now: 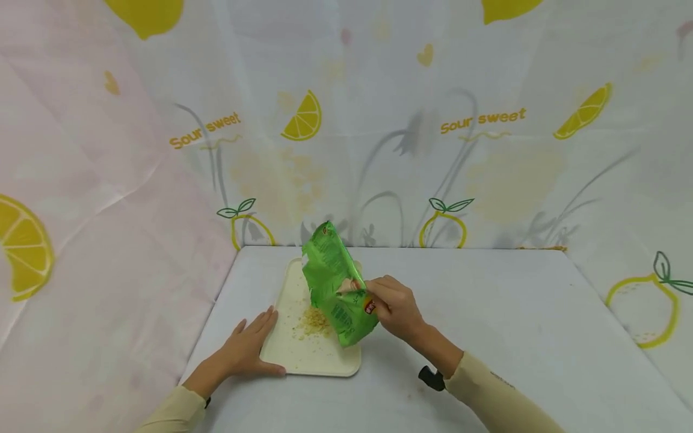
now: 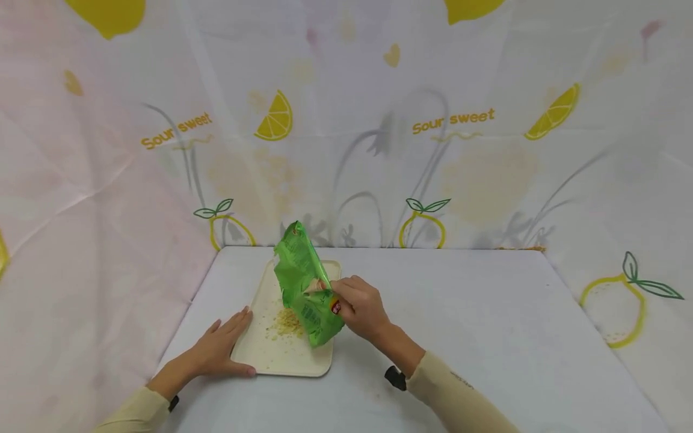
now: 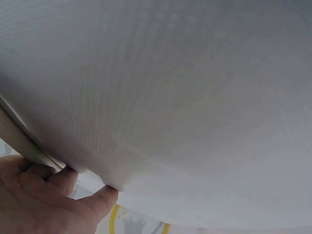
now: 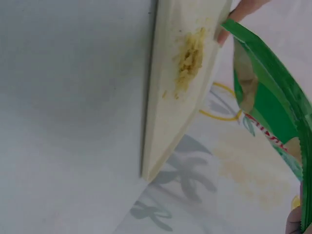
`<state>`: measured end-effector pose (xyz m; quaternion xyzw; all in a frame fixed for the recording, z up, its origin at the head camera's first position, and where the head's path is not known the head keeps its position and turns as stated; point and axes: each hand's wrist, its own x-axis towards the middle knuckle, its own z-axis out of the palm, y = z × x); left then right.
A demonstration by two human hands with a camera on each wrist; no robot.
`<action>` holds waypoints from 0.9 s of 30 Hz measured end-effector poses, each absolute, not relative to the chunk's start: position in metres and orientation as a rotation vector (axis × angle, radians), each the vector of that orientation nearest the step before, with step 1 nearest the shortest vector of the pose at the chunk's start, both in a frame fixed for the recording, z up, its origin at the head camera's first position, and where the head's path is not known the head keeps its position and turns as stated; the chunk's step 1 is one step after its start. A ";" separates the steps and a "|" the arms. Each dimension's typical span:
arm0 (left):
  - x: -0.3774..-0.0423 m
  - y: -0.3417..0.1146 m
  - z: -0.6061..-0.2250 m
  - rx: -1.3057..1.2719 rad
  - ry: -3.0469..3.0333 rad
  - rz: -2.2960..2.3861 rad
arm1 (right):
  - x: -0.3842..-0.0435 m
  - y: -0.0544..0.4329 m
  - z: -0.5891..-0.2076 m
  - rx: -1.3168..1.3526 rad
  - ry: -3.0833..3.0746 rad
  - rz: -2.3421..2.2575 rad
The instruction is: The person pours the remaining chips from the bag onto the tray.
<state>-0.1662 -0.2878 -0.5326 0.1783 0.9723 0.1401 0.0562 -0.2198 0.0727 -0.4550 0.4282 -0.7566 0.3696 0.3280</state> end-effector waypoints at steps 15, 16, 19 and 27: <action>-0.168 -0.288 -0.531 0.552 2.936 0.407 | -0.218 0.074 -0.463 1.072 -2.015 0.974; -0.167 -0.288 -0.531 0.556 2.937 0.411 | -0.217 0.074 -0.461 1.056 -1.996 1.000; -0.167 -0.289 -0.531 0.554 2.940 0.410 | -0.215 0.071 -0.461 1.043 -1.984 1.040; -0.165 -0.290 -0.531 0.547 2.933 0.418 | -0.212 0.068 -0.475 1.098 -2.052 0.978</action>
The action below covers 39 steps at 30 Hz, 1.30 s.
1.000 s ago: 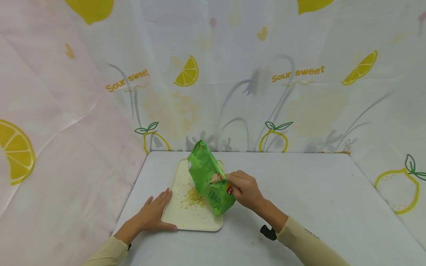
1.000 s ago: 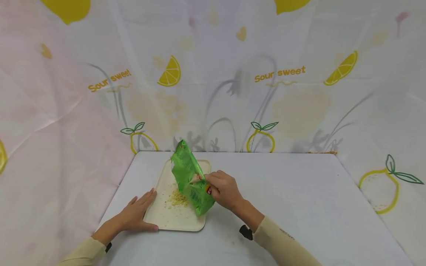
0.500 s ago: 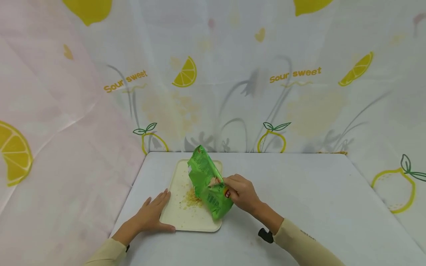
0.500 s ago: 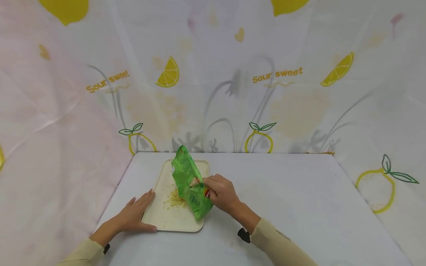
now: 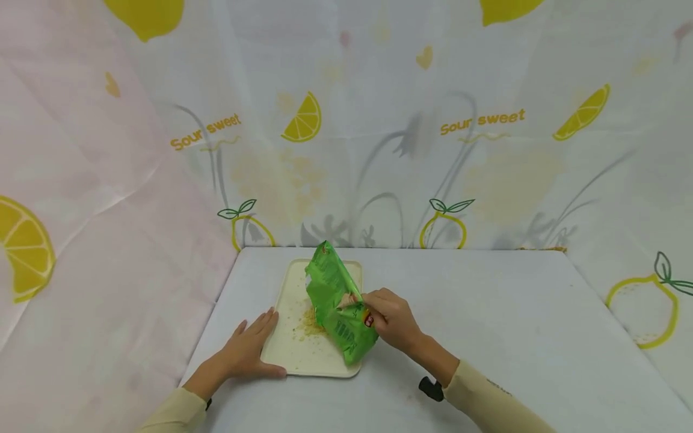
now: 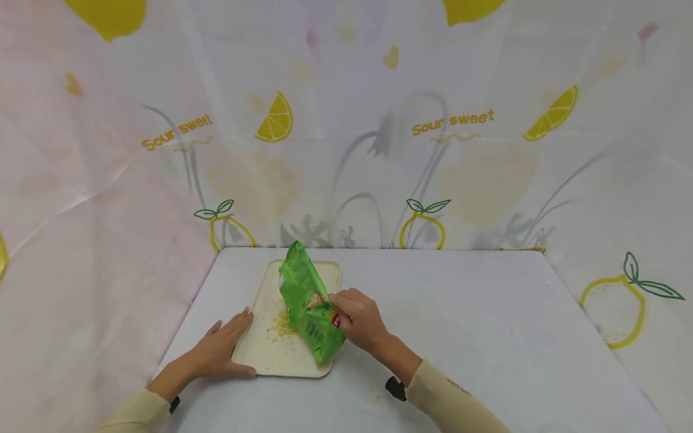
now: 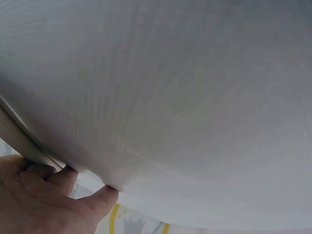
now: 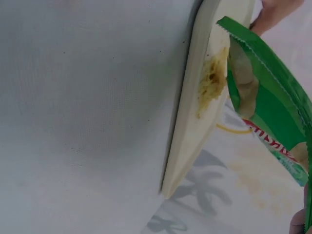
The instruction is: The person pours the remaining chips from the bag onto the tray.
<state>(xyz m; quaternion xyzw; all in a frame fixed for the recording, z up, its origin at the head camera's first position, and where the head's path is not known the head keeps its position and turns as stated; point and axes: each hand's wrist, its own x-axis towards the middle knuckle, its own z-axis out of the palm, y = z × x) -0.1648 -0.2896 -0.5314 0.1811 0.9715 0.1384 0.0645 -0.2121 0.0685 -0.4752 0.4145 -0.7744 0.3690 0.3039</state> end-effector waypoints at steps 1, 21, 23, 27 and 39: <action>-0.165 -0.289 -0.531 0.546 2.932 0.423 | -0.212 0.069 -0.475 1.099 -2.053 0.978; -0.167 -0.288 -0.534 0.541 2.905 0.448 | -0.213 0.068 -0.474 1.022 -2.088 0.983; -0.168 -0.289 -0.534 0.541 2.916 0.438 | -0.213 0.068 -0.474 1.032 -2.092 0.986; -0.168 -0.290 -0.532 0.538 2.924 0.436 | -0.215 0.068 -0.471 1.047 -2.064 0.992; -0.168 -0.291 -0.533 0.546 2.931 0.439 | -0.215 0.066 -0.470 1.027 -2.058 0.994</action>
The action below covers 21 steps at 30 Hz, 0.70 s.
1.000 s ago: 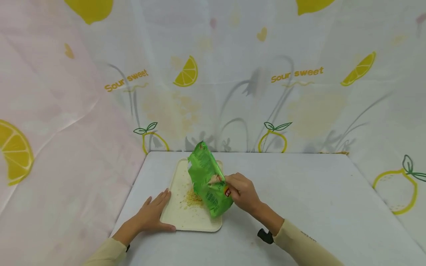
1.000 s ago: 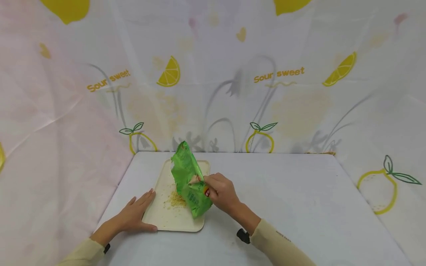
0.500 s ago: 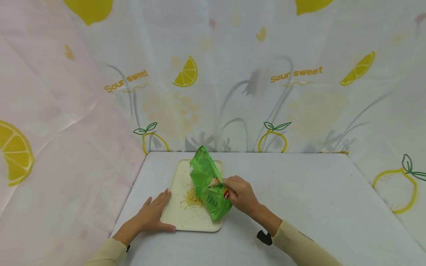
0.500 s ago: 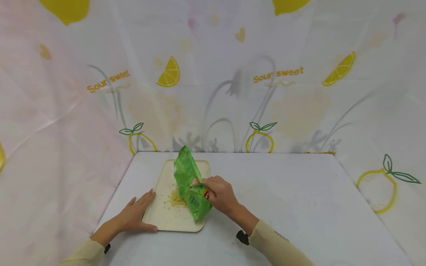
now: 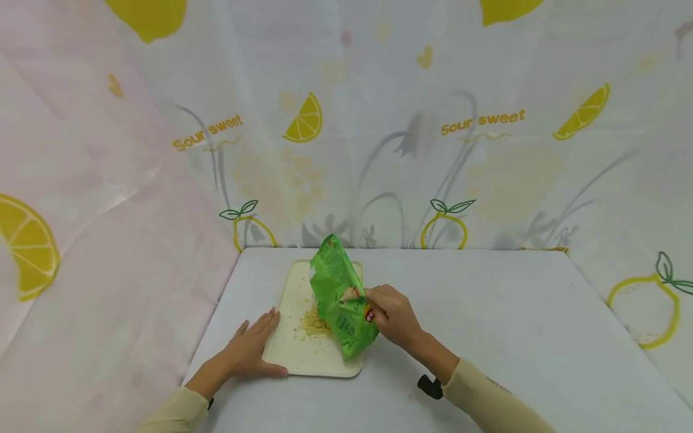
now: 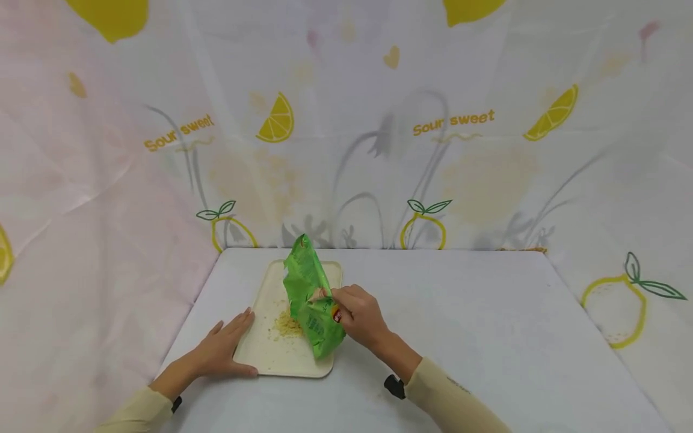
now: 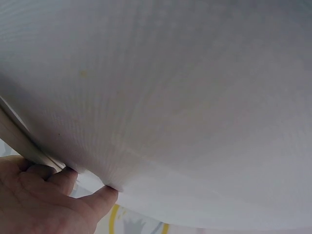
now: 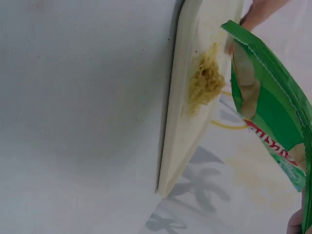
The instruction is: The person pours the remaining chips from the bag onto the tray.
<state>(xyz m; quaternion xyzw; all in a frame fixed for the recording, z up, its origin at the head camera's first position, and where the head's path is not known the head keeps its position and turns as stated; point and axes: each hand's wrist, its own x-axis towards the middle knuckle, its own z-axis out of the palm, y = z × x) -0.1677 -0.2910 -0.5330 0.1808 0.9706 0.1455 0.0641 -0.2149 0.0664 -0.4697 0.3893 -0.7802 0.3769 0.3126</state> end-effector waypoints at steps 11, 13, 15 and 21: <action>-0.167 -0.291 -0.529 0.555 2.940 0.420 | -0.215 0.065 -0.468 0.999 -2.033 1.013; -0.167 -0.292 -0.529 0.557 2.941 0.414 | -0.216 0.062 -0.465 0.969 -1.986 1.050; -0.167 -0.292 -0.529 0.553 2.944 0.407 | -0.217 0.059 -0.462 0.960 -1.965 1.085; -0.167 -0.290 -0.536 0.548 2.937 0.420 | -0.216 0.058 -0.469 0.980 -2.107 1.023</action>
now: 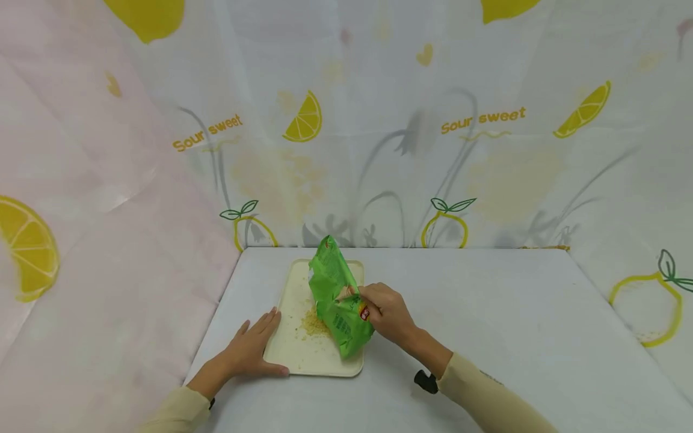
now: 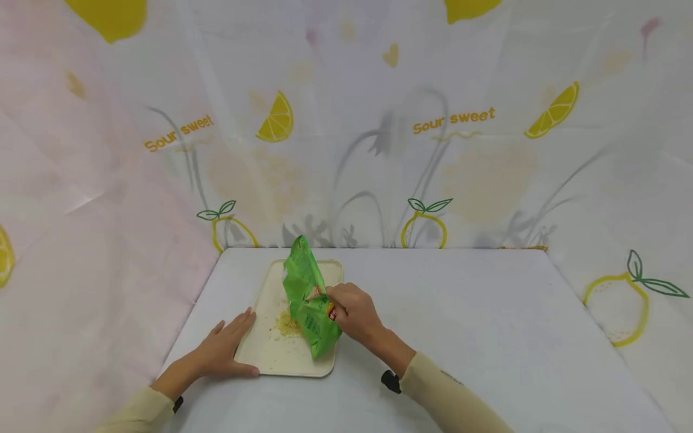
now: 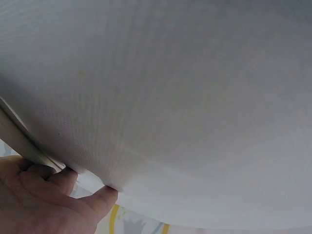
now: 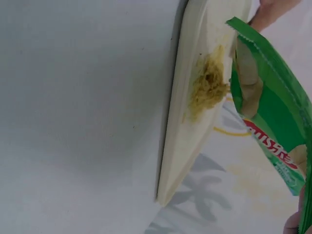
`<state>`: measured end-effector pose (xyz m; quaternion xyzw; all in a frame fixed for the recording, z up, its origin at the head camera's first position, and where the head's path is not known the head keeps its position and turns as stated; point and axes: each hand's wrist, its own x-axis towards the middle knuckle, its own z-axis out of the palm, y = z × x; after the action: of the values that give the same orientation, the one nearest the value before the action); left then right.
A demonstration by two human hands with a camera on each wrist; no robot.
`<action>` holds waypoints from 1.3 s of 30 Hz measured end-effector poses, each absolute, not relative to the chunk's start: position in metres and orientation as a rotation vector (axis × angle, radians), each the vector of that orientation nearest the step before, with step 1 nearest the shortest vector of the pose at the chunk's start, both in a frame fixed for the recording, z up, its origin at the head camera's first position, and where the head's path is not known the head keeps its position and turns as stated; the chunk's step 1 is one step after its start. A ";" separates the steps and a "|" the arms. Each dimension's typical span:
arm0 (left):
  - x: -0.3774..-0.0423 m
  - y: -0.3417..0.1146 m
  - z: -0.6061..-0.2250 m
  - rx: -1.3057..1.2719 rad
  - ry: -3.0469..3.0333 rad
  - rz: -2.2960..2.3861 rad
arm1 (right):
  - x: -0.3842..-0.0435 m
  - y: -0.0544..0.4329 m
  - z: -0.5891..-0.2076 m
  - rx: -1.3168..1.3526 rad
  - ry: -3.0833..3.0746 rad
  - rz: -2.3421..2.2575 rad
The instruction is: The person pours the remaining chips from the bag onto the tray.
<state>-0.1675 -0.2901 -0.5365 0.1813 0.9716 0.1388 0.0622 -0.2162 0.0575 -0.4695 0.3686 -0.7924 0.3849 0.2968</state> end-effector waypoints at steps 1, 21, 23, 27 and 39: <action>-0.168 -0.289 -0.538 0.549 2.932 0.429 | -0.216 0.059 -0.471 0.978 -2.122 1.011; -0.166 -0.286 -0.530 0.530 2.898 0.442 | -0.215 0.055 -0.469 0.967 -2.146 1.004; -0.165 -0.286 -0.530 0.523 2.897 0.441 | -0.215 0.055 -0.469 0.974 -2.139 1.019; -0.166 -0.289 -0.530 0.509 2.911 0.428 | -0.215 0.055 -0.470 0.980 -2.159 1.028; -0.166 -0.286 -0.533 0.525 2.921 0.435 | -0.214 0.059 -0.467 1.009 -2.073 1.013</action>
<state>-0.1661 -0.2859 -0.5328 0.1744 0.9714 0.1445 0.0708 -0.2138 0.0590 -0.4671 0.3815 -0.7834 0.3830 0.3067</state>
